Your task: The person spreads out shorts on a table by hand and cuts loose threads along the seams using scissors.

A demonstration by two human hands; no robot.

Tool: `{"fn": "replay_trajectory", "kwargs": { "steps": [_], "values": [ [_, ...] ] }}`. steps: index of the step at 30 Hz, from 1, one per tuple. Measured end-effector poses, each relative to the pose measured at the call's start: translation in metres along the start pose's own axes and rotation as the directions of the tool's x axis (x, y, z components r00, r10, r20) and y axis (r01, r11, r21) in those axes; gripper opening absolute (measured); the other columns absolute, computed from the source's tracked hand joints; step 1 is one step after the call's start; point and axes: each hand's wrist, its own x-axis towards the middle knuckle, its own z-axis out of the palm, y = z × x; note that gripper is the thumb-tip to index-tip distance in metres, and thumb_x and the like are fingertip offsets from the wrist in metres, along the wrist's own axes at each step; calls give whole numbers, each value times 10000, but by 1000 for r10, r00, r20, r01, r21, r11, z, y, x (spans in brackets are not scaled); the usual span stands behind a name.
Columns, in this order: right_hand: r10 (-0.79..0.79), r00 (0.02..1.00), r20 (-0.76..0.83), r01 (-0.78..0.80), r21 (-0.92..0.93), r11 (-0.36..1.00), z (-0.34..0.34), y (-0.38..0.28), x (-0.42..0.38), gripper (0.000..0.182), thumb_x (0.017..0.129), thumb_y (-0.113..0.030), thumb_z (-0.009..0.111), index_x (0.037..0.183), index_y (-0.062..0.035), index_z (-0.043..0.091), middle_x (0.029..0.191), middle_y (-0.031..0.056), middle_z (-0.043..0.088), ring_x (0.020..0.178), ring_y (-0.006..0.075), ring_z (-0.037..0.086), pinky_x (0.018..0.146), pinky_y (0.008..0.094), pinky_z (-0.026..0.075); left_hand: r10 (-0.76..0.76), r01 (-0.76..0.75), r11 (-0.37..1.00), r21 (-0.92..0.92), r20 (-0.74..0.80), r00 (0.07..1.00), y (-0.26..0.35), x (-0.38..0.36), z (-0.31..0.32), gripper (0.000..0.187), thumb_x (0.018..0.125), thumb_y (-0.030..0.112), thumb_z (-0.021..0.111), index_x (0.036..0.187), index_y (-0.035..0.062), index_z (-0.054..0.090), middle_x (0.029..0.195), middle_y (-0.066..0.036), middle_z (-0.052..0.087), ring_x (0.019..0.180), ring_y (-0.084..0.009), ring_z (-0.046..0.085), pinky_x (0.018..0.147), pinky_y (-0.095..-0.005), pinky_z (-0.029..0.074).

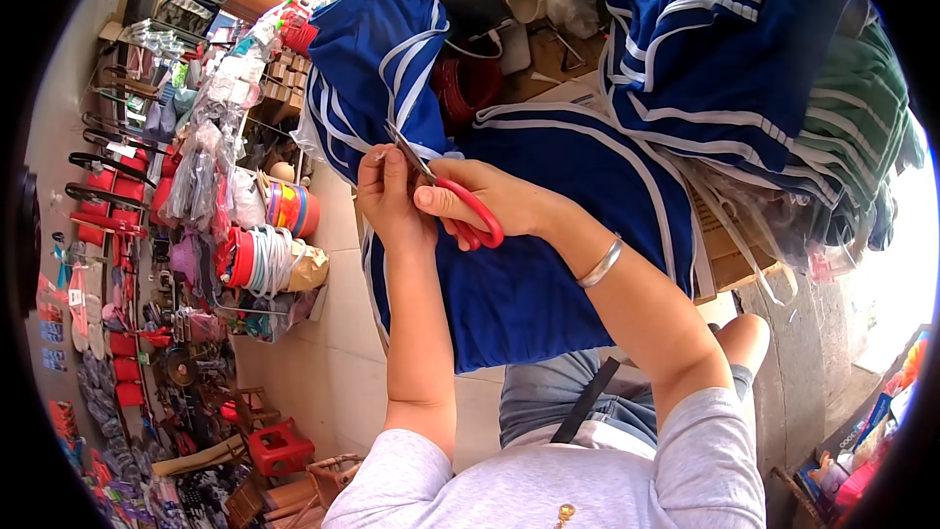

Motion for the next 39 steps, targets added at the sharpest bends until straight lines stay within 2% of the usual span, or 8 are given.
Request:
{"fn": "replay_trajectory", "kwargs": {
  "steps": [20,23,25,27,29,36,38,39],
  "values": [
    [2,994,-108,-2,-6,1000,-6,-1,0,442,860,-465,646,968,-49,541,643,8,524,498,91,531,459,220,445,20,-22,999,-42,-36,999,5,2,-5,94,909,103,614,971,52,566,913,-130,661,800,-212,664,751,-320,559],
    [39,976,-216,-50,-45,998,-5,4,2,417,864,-390,659,1019,-17,553,695,35,550,517,103,540,461,241,460,255,-262,932,249,61,965,22,-8,13,77,897,51,609,954,36,559,873,-119,652,759,-199,641,721,-310,543],
    [-20,984,-175,21,4,1000,-8,13,3,274,857,-254,645,990,-28,565,713,43,558,535,99,523,453,256,447,331,-451,843,293,376,865,41,-30,50,83,856,25,641,905,39,576,838,-113,646,740,-205,629,693,-320,536],
    [-545,838,-24,499,-368,785,-20,46,16,324,865,-299,678,987,-12,592,743,25,585,695,113,530,628,275,457,295,-581,779,234,681,670,54,-61,97,105,810,27,677,849,41,581,829,-121,646,748,-223,625,715,-332,528],
    [-109,972,-206,42,-307,951,-3,-1,-13,350,871,-352,667,913,-10,602,684,32,569,589,122,516,532,302,442,271,-650,753,104,850,451,54,-97,136,139,770,57,714,791,47,577,830,-118,651,760,-235,625,746,-344,527],
    [-194,954,-226,110,-341,934,-10,20,4,485,798,-473,695,885,0,630,774,121,648,683,223,623,596,341,473,175,-429,896,-116,979,101,29,-206,237,165,704,111,764,766,89,612,896,-72,649,847,-254,636,740,-356,506],
    [-239,944,-227,144,-367,919,-11,21,4,483,795,-470,695,881,2,635,792,138,653,724,247,631,626,351,478,138,-483,869,-104,990,36,20,-213,251,154,712,63,721,852,80,659,952,-66,659,913,-251,632,789,-361,499],
    [-233,947,-220,142,-363,921,-11,20,3,491,793,-472,694,890,6,636,808,149,655,756,260,633,644,358,478,150,-543,825,-155,987,-53,14,-211,254,306,801,95,592,1104,88,631,1102,-71,631,1064,-250,582,869,-380,464]
  ]
}}
